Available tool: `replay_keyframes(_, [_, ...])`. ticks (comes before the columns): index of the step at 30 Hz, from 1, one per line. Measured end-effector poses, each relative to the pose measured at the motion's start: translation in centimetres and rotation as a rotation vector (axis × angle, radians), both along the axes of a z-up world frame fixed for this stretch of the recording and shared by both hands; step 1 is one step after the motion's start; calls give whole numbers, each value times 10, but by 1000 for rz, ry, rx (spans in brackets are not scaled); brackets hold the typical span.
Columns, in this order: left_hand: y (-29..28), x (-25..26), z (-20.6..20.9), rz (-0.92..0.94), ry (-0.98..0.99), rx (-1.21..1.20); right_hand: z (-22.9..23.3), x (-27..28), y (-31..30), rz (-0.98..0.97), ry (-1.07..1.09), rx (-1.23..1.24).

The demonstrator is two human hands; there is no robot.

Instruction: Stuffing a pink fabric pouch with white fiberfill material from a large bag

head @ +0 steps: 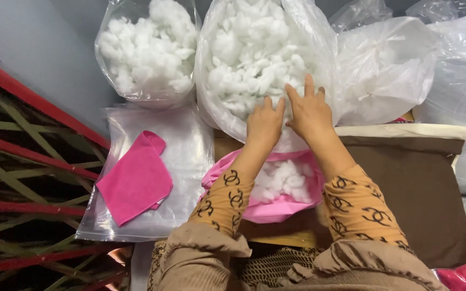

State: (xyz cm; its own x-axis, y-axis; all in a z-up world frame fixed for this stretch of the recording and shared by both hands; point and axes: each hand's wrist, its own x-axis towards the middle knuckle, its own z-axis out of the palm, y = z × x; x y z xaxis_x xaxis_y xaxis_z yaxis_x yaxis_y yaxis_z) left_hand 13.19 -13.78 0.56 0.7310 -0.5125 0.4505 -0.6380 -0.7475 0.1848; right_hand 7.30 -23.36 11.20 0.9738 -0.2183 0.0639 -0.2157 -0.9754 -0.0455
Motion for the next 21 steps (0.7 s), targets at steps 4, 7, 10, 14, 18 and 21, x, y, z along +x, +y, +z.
replay_keyframes(4, [-28,54,-73,23,-89,-48,-109,55,-59,51,-155,-25])
replay_keyframes(7, [-10,39,-25,-2,-6,-110,-102,51,-62,129,-248,-6])
replay_keyframes(10, [3,38,22,-35,144,-247,-44,29,-47,107,-427,264])
replay_keyframes(14, [19,25,85,-114,299,-737,24,4,-31,105,-644,719])
replay_keyframes(18, [33,10,130,-157,633,-1009,54,2,-18,118,-840,1156])
replay_keyframes(21, [42,13,123,-222,613,-812,43,8,-16,173,-830,1197])
